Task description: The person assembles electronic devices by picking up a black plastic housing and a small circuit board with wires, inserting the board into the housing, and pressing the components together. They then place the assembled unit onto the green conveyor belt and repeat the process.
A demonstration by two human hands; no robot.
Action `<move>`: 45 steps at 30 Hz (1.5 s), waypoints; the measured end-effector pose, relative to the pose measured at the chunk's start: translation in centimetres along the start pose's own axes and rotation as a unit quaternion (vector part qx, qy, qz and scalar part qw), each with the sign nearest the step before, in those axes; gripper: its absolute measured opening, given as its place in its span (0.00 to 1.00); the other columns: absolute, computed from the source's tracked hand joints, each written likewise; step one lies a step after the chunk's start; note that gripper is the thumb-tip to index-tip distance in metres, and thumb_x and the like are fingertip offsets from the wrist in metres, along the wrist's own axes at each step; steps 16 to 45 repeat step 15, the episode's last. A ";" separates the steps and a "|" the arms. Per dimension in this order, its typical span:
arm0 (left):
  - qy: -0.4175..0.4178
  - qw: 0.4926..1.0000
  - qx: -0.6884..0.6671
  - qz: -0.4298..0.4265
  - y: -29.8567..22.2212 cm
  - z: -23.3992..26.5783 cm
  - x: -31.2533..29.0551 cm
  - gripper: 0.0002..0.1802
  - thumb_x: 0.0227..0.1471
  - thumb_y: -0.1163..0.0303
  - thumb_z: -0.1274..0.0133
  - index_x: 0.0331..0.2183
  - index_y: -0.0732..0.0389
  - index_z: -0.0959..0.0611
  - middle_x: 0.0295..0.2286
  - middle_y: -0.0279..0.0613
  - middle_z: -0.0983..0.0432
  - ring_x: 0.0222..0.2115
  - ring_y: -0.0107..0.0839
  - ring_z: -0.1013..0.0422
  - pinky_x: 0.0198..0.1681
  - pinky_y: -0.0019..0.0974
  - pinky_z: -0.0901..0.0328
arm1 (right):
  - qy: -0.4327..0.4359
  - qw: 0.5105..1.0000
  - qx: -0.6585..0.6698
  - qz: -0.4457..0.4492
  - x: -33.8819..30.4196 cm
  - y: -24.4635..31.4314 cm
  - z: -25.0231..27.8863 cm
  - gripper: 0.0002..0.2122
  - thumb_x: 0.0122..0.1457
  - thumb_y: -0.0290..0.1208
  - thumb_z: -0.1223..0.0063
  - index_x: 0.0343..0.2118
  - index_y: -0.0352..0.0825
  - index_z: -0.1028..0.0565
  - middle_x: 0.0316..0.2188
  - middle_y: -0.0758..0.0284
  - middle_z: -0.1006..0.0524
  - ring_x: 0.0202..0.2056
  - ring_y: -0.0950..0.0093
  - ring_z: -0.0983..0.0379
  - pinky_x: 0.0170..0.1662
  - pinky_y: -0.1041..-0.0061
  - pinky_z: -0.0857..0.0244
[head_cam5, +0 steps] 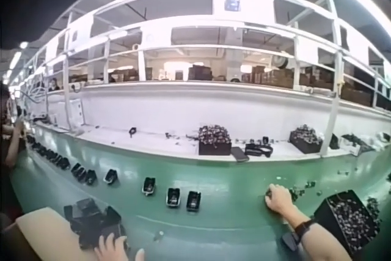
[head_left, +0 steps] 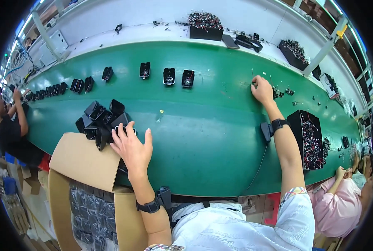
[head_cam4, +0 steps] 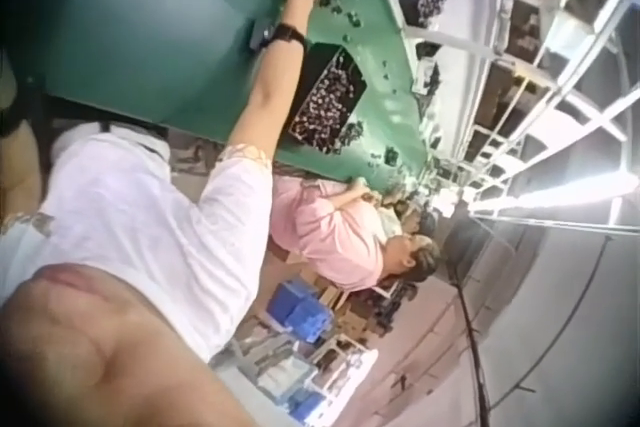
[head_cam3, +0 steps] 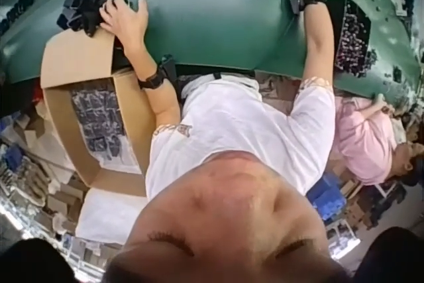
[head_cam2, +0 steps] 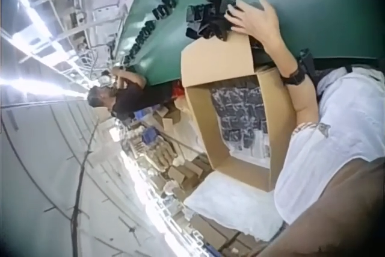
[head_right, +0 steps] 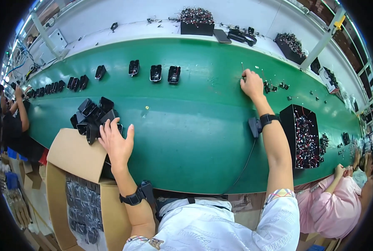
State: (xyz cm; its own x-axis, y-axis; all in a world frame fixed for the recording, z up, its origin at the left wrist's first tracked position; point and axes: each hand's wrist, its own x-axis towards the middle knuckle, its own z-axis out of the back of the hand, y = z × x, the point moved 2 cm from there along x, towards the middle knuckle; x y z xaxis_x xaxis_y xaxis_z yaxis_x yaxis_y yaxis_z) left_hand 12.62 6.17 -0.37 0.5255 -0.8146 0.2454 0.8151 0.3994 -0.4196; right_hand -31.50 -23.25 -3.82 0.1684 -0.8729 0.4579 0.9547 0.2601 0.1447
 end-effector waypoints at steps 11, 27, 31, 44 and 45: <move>0.073 0.960 -0.051 -0.266 -4.3 -3.9 -2.9 0.27 0.53 0.58 0.37 0.50 0.63 0.21 0.51 0.50 0.26 0.63 0.52 0.40 0.68 0.62 0.51 | 0.026 0.948 0.313 0.054 -3.4 4.4 0.9 0.10 0.57 0.30 0.35 0.34 0.33 0.27 0.27 0.68 0.24 0.30 0.78 0.27 0.34 0.77 0.32; 0.159 0.918 -0.143 -0.333 -7.4 -4.6 -3.3 0.27 0.52 0.57 0.35 0.51 0.58 0.20 0.52 0.50 0.26 0.63 0.49 0.39 0.70 0.62 0.54 | 0.124 0.902 0.413 0.014 -7.6 6.8 2.7 0.07 0.60 0.28 0.38 0.37 0.37 0.26 0.30 0.76 0.27 0.33 0.85 0.32 0.34 0.84 0.36; 0.159 0.918 -0.143 -0.333 -7.4 -4.6 -3.3 0.27 0.52 0.57 0.35 0.51 0.58 0.20 0.52 0.50 0.26 0.63 0.49 0.39 0.70 0.62 0.54 | 0.124 0.902 0.413 0.014 -7.6 6.8 2.7 0.07 0.60 0.28 0.38 0.37 0.37 0.26 0.30 0.76 0.27 0.33 0.85 0.32 0.34 0.84 0.36; 0.159 0.918 -0.143 -0.333 -7.4 -4.6 -3.3 0.27 0.52 0.57 0.35 0.51 0.58 0.20 0.52 0.50 0.26 0.63 0.49 0.39 0.70 0.62 0.54 | 0.124 0.902 0.413 0.014 -7.6 6.8 2.7 0.07 0.60 0.28 0.38 0.37 0.37 0.26 0.30 0.76 0.27 0.33 0.85 0.32 0.34 0.84 0.36; 0.159 0.918 -0.143 -0.333 -7.4 -4.6 -3.3 0.27 0.52 0.57 0.35 0.51 0.58 0.20 0.52 0.50 0.26 0.63 0.49 0.39 0.70 0.62 0.54 | 0.124 0.902 0.413 0.014 -7.6 6.8 2.7 0.07 0.60 0.28 0.38 0.37 0.37 0.26 0.30 0.76 0.27 0.33 0.85 0.32 0.34 0.84 0.36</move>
